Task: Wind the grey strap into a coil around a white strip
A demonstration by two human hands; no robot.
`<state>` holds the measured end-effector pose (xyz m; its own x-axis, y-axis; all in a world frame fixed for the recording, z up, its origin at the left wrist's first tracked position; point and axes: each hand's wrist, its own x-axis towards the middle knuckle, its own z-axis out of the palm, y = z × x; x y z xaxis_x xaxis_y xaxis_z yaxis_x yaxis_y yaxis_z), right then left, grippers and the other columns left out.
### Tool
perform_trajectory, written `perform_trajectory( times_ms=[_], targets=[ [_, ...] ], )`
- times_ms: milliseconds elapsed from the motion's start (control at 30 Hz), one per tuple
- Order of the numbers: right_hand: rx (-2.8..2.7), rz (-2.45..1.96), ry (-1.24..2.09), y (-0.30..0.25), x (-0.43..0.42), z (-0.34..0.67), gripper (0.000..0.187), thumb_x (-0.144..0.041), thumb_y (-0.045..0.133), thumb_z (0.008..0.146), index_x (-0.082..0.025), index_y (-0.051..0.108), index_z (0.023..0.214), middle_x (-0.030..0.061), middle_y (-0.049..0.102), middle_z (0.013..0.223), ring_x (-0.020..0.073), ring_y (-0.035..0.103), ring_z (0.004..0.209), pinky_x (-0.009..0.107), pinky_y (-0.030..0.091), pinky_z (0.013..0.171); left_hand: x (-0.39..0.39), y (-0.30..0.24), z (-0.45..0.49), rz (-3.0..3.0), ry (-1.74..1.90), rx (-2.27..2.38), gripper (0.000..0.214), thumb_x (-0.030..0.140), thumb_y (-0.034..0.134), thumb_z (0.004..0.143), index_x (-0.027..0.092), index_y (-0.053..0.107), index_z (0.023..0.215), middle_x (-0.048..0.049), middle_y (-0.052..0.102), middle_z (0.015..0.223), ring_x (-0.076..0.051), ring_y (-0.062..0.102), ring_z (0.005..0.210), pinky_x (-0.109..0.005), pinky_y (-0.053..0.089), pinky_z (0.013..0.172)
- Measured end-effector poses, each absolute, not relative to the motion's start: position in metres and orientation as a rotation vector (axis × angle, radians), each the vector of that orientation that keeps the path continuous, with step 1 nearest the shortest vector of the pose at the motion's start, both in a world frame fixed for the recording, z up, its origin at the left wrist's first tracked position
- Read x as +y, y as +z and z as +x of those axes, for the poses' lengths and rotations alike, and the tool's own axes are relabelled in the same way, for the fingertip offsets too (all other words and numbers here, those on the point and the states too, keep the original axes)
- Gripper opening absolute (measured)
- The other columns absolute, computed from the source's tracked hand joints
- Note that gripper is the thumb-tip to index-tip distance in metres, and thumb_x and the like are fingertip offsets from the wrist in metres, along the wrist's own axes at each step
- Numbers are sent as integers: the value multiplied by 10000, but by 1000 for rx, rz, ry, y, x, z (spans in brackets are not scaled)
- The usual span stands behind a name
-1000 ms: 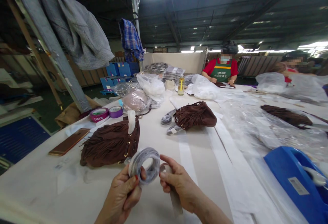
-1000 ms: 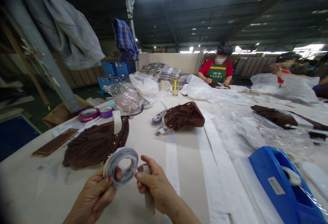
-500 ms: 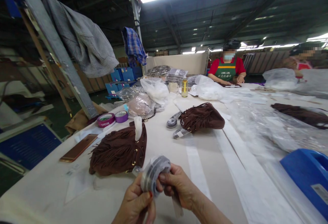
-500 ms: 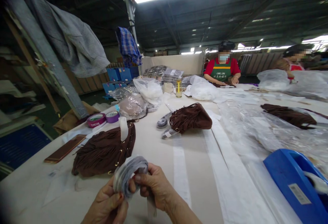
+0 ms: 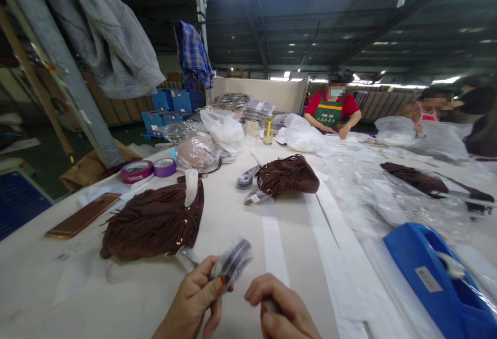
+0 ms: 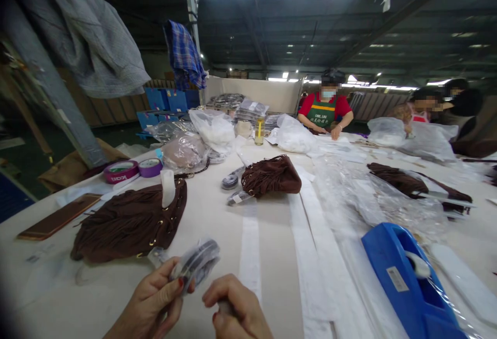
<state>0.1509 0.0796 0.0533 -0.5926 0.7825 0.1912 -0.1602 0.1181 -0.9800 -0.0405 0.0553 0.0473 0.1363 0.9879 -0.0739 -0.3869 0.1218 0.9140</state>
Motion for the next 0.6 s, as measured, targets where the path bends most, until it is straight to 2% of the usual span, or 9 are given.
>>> perform_trajectory(
  times_ms=[67,100,167,267,367,533,600],
  targets=[
    [-1815,-441,1279,54,81,143,140,-134,486,678,-171,597,756,64,623,834,143,594,734,232,460,645,56,48,-38,863,1154,856,387,436,679,737,172,507,964,18,573,671,-12,390,252,-98,163,252],
    [-1861,-371,1139,54,84,138,133,-98,481,663,-167,588,701,72,630,837,154,602,786,234,463,682,56,49,-38,840,1121,842,446,434,693,724,171,491,1023,5,587,677,-20,393,253,-103,181,245],
    [-1950,-254,991,50,91,130,126,-84,481,697,-166,571,665,68,635,785,131,600,708,194,463,615,56,51,-40,791,1053,794,545,444,718,694,153,476,1086,-33,614,708,-31,403,255,-113,203,236],
    [-2160,-112,877,42,98,125,150,-163,490,807,-165,560,675,68,644,837,75,531,553,147,419,492,54,56,-47,760,963,707,544,450,743,659,112,530,1028,-40,603,662,-38,409,252,-110,197,229],
    [-2258,-64,911,38,101,125,151,-191,504,822,-163,557,683,61,631,904,54,510,540,124,397,469,54,60,-51,769,897,668,462,434,754,647,87,576,893,-29,576,596,-43,424,258,-100,212,231],
    [-2137,-129,1056,45,101,125,180,-37,444,659,-174,553,615,31,578,841,110,572,754,173,461,641,59,56,-45,758,994,636,356,401,738,670,102,575,777,-16,573,560,-44,413,239,-97,214,223],
    [-2081,-208,1187,51,97,129,200,-30,441,632,-177,575,651,47,559,904,117,568,741,193,467,620,61,55,-41,749,1059,654,337,393,742,664,114,569,740,6,561,566,-29,398,234,-89,202,225]
  ],
)
